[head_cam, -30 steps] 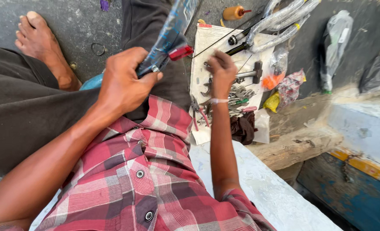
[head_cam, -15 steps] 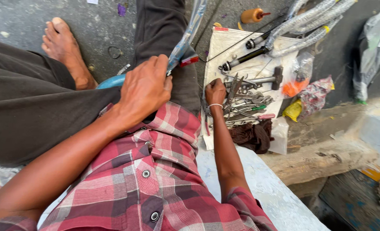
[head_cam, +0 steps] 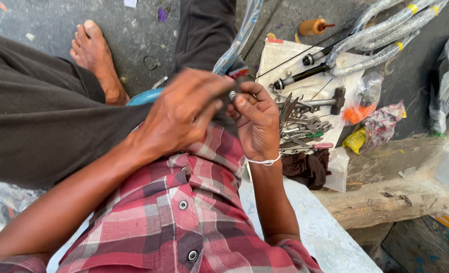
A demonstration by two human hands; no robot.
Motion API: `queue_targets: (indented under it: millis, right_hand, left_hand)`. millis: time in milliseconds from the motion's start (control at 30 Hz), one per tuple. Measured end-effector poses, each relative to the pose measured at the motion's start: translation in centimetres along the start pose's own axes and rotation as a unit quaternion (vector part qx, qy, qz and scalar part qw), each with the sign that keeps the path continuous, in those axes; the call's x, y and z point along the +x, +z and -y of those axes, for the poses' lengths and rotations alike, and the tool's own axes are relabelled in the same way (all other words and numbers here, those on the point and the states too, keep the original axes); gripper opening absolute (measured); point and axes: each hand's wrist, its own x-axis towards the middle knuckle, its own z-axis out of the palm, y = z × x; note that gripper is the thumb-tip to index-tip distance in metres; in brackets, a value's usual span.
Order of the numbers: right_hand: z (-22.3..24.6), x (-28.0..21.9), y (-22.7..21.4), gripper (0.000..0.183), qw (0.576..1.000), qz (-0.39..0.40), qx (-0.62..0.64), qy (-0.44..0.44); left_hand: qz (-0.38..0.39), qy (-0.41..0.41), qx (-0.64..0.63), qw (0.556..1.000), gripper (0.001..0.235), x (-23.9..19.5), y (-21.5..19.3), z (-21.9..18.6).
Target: The person assembles a red bicycle reflector onto a plastic-wrapped metal bracket. They use a screwdriver to tighten a screw, pliers to cut a zip tie, and their hands to secure the reflector and fasten the bracket.
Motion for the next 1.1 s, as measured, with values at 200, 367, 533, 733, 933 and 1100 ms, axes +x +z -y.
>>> queue_targets:
  millis: [200, 367, 533, 733, 933, 1100]
  right_hand:
    - [0.6, -1.3, 1.6, 0.018, 0.995, 0.064, 0.038, 0.073]
    - [0.3, -1.9, 1.7, 0.018, 0.989, 0.0, -0.141, -0.055]
    - [-3.3, -0.1, 0.9, 0.016, 0.85, -0.036, -0.478, -0.216]
    - [-5.8, 0.8, 1.4, 0.015, 0.826, -0.097, -0.517, -0.202]
    - [-6.4, 1.3, 1.7, 0.012, 0.825, -0.088, -0.51, -0.228]
    - [-6.6, 1.3, 1.5, 0.012, 0.828, -0.09, -0.506, -0.223]
  left_hand:
    - [0.111, 0.118, 0.023, 0.987, 0.032, 0.9, -2.5, -0.1]
    - [-0.018, 0.038, 0.033, 0.999, 0.02, 0.2, -1.9, 1.6]
    - [-0.117, -0.23, -0.048, 0.965, 0.008, 0.3, -0.3, 6.6]
    - [-0.065, -0.317, -0.083, 0.943, 0.007, -1.0, 2.3, 9.9]
    - [0.021, -0.328, -0.172, 0.929, 0.022, -2.3, 3.4, 10.9]
    - [0.077, -0.374, -0.258, 0.887, 0.014, -1.9, 3.6, 10.8]
